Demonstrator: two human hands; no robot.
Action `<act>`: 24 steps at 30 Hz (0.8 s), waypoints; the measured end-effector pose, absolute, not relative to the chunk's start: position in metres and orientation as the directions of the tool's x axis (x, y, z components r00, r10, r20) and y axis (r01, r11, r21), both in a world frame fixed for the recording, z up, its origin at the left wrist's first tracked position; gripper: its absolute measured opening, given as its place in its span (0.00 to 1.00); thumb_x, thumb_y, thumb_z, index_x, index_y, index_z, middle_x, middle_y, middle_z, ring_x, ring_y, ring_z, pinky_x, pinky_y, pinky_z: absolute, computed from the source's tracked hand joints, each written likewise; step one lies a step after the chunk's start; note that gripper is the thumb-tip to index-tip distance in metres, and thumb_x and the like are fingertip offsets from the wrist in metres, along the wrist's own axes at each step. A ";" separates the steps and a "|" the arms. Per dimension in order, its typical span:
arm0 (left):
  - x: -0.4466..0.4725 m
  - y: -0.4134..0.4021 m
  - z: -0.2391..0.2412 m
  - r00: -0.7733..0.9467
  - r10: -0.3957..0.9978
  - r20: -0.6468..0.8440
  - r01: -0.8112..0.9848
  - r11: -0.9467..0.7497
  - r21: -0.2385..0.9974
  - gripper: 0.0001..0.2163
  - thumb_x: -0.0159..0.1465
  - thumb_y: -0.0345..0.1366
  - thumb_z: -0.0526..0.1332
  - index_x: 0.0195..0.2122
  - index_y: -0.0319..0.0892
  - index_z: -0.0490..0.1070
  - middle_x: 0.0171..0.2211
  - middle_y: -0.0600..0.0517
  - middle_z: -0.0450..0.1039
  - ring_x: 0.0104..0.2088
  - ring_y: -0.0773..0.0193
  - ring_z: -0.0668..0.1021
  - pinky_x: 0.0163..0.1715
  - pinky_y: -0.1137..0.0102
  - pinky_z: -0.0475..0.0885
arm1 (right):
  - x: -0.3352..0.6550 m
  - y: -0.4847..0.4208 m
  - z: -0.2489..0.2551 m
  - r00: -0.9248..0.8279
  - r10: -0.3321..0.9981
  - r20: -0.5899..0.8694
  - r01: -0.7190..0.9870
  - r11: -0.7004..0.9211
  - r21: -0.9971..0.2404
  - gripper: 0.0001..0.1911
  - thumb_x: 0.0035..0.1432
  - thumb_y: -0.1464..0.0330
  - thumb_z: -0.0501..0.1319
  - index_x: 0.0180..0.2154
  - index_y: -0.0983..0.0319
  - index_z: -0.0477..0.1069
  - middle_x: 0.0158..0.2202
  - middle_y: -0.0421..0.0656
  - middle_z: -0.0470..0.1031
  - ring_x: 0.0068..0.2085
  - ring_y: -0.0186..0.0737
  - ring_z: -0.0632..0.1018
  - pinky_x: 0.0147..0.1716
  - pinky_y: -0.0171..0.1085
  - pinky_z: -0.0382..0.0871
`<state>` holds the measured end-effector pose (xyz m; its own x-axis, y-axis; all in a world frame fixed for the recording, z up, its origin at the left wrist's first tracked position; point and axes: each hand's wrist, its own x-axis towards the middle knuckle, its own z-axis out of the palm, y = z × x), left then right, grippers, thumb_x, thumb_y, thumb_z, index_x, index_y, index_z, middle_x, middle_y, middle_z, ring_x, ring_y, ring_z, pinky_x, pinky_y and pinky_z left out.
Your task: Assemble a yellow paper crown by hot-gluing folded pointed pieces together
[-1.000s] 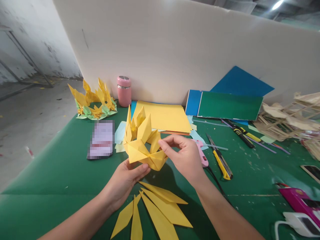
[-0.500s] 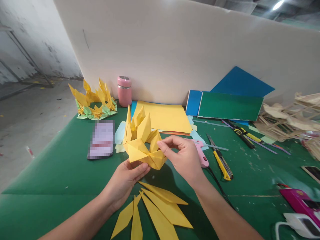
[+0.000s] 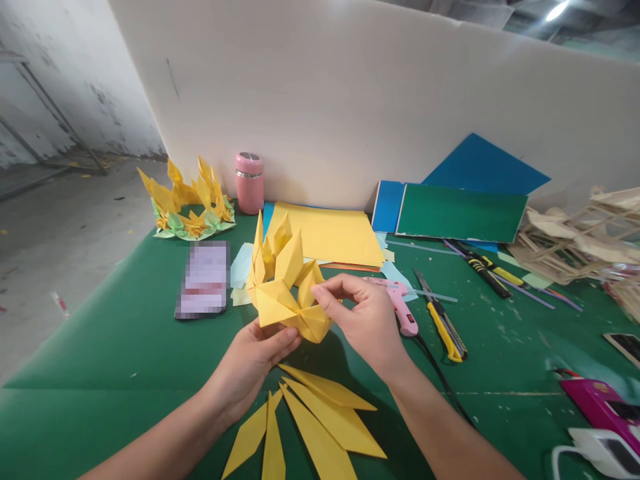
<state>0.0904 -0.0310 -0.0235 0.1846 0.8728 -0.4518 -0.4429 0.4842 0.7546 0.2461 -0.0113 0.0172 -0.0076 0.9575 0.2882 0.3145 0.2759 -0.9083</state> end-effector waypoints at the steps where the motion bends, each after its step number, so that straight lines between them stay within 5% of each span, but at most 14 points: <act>1: 0.090 -0.031 -0.024 0.183 0.873 -0.452 -0.441 0.484 0.756 0.12 0.48 0.29 0.73 0.34 0.38 0.78 0.33 0.48 0.81 0.35 0.65 0.80 0.39 0.74 0.75 | 0.246 -0.011 0.017 -0.009 0.958 0.287 0.310 0.275 -0.910 0.09 0.55 0.65 0.61 0.24 0.60 0.71 0.24 0.39 0.76 0.27 0.37 0.76 0.29 0.35 0.70; 17: 0.092 -0.031 -0.023 0.165 0.876 -0.453 -0.442 0.476 0.760 0.15 0.46 0.31 0.73 0.36 0.38 0.78 0.34 0.46 0.81 0.36 0.61 0.81 0.43 0.69 0.74 | 0.247 -0.010 0.015 -0.063 0.962 0.266 0.285 0.273 -0.919 0.08 0.55 0.63 0.61 0.26 0.59 0.71 0.27 0.40 0.78 0.29 0.38 0.77 0.30 0.36 0.70; 24: 0.092 -0.030 -0.024 0.166 0.894 -0.415 -0.419 0.445 0.791 0.14 0.47 0.32 0.73 0.36 0.38 0.79 0.37 0.45 0.81 0.39 0.59 0.80 0.44 0.68 0.74 | 0.248 -0.014 0.020 -0.186 0.975 0.123 0.486 0.200 -0.851 0.14 0.47 0.68 0.66 0.36 0.56 0.66 0.36 0.40 0.79 0.38 0.42 0.79 0.35 0.39 0.70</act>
<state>0.0918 -0.0303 -0.0237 0.1665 0.8943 -0.4153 -0.4189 0.4455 0.7913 0.2475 -0.0139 0.0199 -0.1860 0.9748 0.1227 0.4860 0.1999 -0.8508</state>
